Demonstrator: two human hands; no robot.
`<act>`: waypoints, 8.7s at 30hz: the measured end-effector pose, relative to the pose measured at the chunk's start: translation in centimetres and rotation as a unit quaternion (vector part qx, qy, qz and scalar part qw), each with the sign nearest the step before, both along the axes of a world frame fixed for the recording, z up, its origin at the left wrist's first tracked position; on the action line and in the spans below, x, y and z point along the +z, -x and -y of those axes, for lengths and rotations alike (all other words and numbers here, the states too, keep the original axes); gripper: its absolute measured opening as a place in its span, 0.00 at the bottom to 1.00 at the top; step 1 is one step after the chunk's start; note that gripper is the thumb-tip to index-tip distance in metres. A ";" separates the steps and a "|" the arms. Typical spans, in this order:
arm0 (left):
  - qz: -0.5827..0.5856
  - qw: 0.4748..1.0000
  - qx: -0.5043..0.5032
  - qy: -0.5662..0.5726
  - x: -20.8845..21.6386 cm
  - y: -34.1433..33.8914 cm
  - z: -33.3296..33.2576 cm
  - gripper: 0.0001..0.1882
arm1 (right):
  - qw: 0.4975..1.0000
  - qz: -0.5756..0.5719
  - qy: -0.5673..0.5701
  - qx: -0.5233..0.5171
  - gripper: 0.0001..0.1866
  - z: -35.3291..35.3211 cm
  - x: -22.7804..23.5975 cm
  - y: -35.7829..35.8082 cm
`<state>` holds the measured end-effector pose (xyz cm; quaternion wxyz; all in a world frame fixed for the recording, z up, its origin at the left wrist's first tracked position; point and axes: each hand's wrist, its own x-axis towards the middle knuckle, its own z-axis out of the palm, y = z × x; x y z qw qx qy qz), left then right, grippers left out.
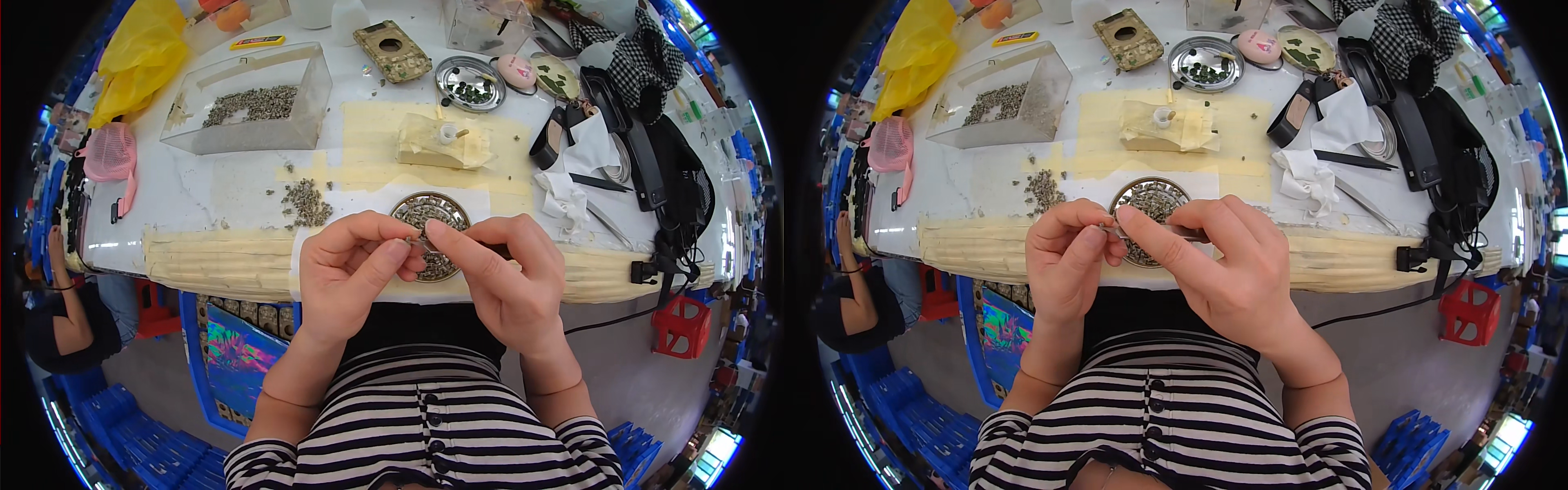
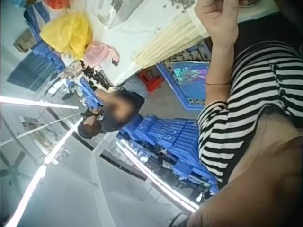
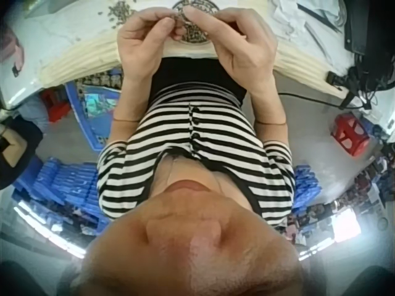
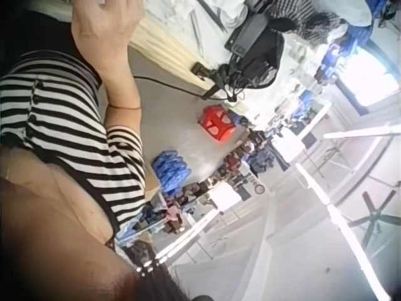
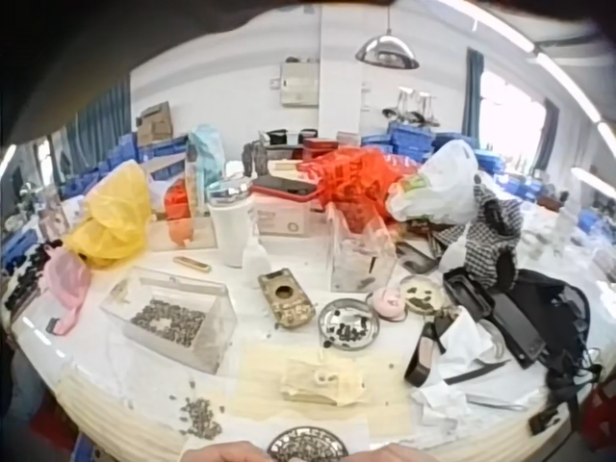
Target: Sorting small metal parts and using tweezers to assemble components of a toy tank model.
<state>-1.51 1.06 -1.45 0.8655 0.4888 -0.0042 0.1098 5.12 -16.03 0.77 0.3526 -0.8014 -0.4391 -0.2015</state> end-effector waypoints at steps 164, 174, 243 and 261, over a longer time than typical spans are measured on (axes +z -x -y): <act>0.038 0.997 0.022 -0.061 -0.1 0.1 0.4 0.08 | 1.000 -0.010 -0.003 -0.020 0.25 0.3 0.2 0.5; 0.057 0.994 0.024 -0.089 -0.3 0.1 0.5 0.07 | 1.000 -0.014 -0.002 -0.023 0.25 0.4 0.2 0.6; 0.071 0.996 0.038 -0.032 -0.6 0.0 0.1 0.06 | 0.998 -0.025 -0.058 -0.013 0.23 -0.6 -0.7 1.0; 0.068 0.996 0.040 -0.044 -0.4 -0.1 0.2 0.06 | 0.996 -0.035 -0.081 -0.018 0.28 -0.9 -1.2 0.9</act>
